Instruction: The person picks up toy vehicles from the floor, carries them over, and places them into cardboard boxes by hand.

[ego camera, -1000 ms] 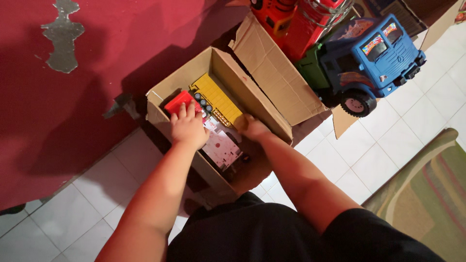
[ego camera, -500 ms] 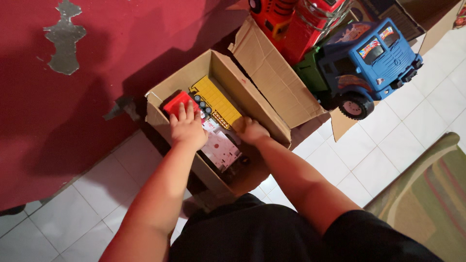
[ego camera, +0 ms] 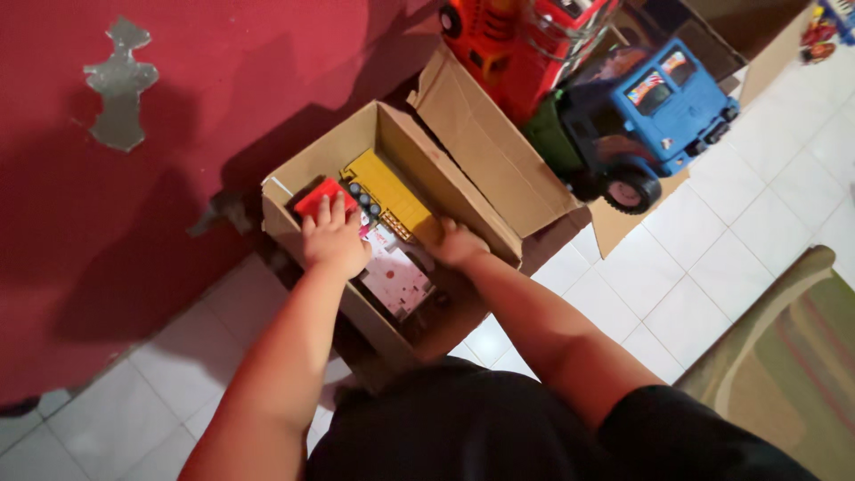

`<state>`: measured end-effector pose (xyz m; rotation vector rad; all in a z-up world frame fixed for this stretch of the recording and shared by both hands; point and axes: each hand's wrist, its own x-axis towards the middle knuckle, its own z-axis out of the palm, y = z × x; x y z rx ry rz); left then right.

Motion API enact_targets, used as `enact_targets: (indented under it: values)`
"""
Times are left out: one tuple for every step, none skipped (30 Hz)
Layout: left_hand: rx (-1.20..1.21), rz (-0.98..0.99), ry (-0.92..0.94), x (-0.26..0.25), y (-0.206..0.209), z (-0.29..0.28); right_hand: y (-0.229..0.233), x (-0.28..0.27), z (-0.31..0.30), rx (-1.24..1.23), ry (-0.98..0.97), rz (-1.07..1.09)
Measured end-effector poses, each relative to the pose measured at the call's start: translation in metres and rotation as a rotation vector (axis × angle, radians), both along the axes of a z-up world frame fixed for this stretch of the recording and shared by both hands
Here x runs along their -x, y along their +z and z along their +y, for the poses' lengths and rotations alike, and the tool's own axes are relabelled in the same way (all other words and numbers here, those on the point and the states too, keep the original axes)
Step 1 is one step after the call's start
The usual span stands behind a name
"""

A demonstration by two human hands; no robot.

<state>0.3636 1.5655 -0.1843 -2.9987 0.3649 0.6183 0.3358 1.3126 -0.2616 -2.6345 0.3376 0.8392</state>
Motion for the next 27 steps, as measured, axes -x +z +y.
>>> enact_targets:
  values:
    - [0.053,-0.049,-0.004,0.001,-0.002,0.002,0.008,0.0,0.001,0.003,-0.007,-0.01]
    - [0.058,-0.061,-0.011,0.001,-0.005,0.004,0.016,0.001,0.002,-0.003,-0.01,-0.005]
    - [0.129,-0.089,0.005,0.003,-0.007,0.007,0.025,0.002,0.002,-0.009,-0.013,0.0]
    - [0.202,-0.12,0.017,0.004,-0.008,0.009,0.033,0.004,0.0,-0.004,-0.022,-0.015]
    - [0.207,-0.134,0.007,0.005,-0.009,0.011,0.041,0.008,-0.001,-0.017,-0.022,-0.026]
    - [0.263,-0.153,0.005,0.007,-0.009,0.013,0.047,0.012,-0.002,-0.031,-0.023,-0.037]
    - [0.318,-0.171,0.002,0.009,-0.008,0.014,0.053,0.018,-0.002,-0.026,-0.033,-0.052]
    - [0.325,-0.183,-0.01,0.012,-0.007,0.015,0.058,0.025,-0.003,-0.081,-0.044,-0.123]
    - [0.372,-0.185,-0.016,0.015,-0.004,0.016,0.062,0.031,-0.005,-0.135,-0.054,-0.194]
    - [0.418,-0.185,-0.02,0.019,-0.001,0.018,0.065,0.036,-0.004,-0.131,-0.06,-0.208]
    - [0.423,-0.196,-0.03,0.023,0.002,0.02,0.068,0.042,-0.004,-0.137,-0.077,-0.236]
    - [0.443,-0.195,-0.044,0.028,0.006,0.023,0.071,0.049,-0.002,-0.147,-0.093,-0.265]
    - [0.464,-0.193,-0.059,0.034,0.011,0.026,0.073,0.056,0.0,-0.145,-0.099,-0.279]
    - [0.464,-0.206,-0.074,0.039,0.016,0.03,0.075,0.063,0.003,-0.161,-0.119,-0.337]
    - [0.497,-0.197,-0.093,0.046,0.021,0.034,0.078,0.072,0.006,-0.177,-0.139,-0.395]
    - [0.529,-0.188,-0.119,0.052,0.026,0.039,0.081,0.082,0.009,-0.178,-0.155,-0.413]
    - [0.527,-0.2,-0.14,0.059,0.032,0.044,0.085,0.091,0.012,-0.198,-0.174,-0.474]
    - [0.54,-0.198,-0.147,0.069,0.036,0.048,0.089,0.104,0.016,-0.218,-0.197,-0.531]
    - [0.553,-0.196,-0.154,0.078,0.041,0.054,0.094,0.117,0.022,-0.217,-0.216,-0.546]
    - [0.556,-0.202,-0.175,0.086,0.047,0.058,0.101,0.13,0.026,-0.243,-0.226,-0.605]
    - [0.544,-0.199,-0.191,0.094,0.051,0.063,0.108,0.141,0.031,-0.269,-0.235,-0.664]
    - [0.538,-0.186,-0.199,0.107,0.052,0.066,0.114,0.155,0.034,-0.257,-0.246,-0.666]
    - [0.546,-0.181,-0.211,0.117,0.053,0.069,0.12,0.168,0.038,-0.275,-0.288,-0.661]
    - [0.591,-0.204,-0.239,0.126,0.053,0.074,0.126,0.181,0.043,-0.295,-0.329,-0.652]
    - [0.636,-0.226,-0.265,0.134,0.053,0.077,0.131,0.194,0.048,-0.285,-0.341,-0.648]
    - [0.643,-0.213,-0.278,0.142,0.052,0.078,0.135,0.209,0.052,-0.25,-0.355,-0.673]
    - [0.702,-0.221,-0.293,0.149,0.05,0.079,0.14,0.223,0.055,-0.214,-0.37,-0.697]
